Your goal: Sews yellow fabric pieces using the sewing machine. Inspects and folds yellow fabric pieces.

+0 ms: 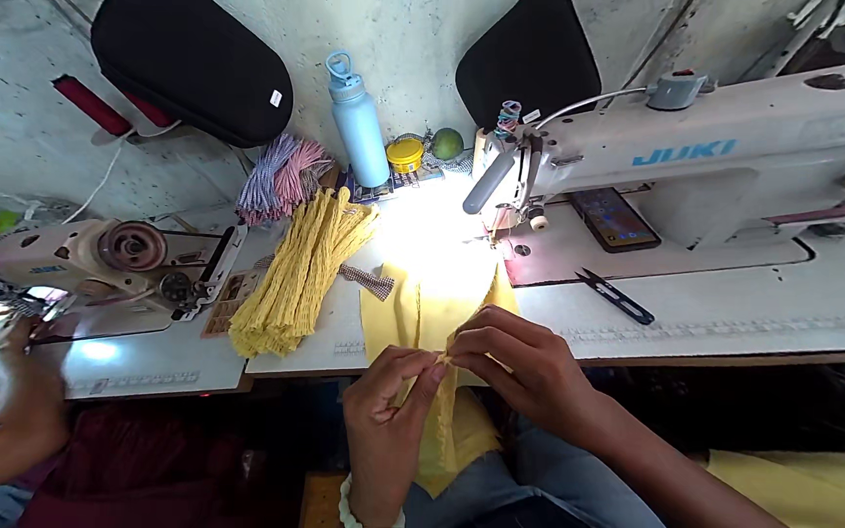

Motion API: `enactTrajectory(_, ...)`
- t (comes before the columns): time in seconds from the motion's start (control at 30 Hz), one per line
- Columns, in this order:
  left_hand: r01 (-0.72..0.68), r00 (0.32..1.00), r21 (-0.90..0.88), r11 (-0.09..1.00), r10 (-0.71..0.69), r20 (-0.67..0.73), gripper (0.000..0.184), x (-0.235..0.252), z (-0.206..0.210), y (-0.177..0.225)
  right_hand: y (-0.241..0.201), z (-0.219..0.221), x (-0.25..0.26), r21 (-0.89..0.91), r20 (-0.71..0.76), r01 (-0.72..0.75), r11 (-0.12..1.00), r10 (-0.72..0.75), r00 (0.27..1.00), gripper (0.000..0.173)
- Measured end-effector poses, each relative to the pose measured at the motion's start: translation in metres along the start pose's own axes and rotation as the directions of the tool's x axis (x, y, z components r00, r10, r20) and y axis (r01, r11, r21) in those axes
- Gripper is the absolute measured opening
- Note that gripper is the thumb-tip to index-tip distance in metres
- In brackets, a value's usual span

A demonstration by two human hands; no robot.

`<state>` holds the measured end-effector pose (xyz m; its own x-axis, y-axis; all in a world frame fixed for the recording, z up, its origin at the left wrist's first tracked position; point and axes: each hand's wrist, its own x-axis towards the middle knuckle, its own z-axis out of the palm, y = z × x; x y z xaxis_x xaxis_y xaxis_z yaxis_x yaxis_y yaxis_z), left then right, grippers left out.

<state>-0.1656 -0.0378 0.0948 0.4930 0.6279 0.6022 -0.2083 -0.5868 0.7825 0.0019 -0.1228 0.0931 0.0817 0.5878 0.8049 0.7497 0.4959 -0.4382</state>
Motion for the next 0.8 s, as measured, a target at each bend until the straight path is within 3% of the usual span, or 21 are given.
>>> enactTrajectory(0.2, 0.033, 0.999, -0.028, 0.999, -0.033, 0.005, 0.007, -0.005, -0.003, -0.002, 0.000, 0.004, 0.000, -0.072, 0.030, 0.053, 0.996, -0.051, 0.998, 0.018)
enactTrajectory(0.43, 0.080, 0.997, -0.120, 0.990, -0.077, 0.028, 0.015, -0.004, -0.004, -0.003, -0.004, -0.003, 0.005, 0.024, 0.047, 0.053, 0.998, -0.054, 0.997, 0.015)
enactTrajectory(0.8, -0.206, 0.979, 0.160, 0.965, 0.202, 0.042, 0.019, -0.003, 0.006, 0.003, -0.013, -0.010, 0.005, 0.043, -0.002, -0.053, 0.998, 0.053, 0.999, 0.018)
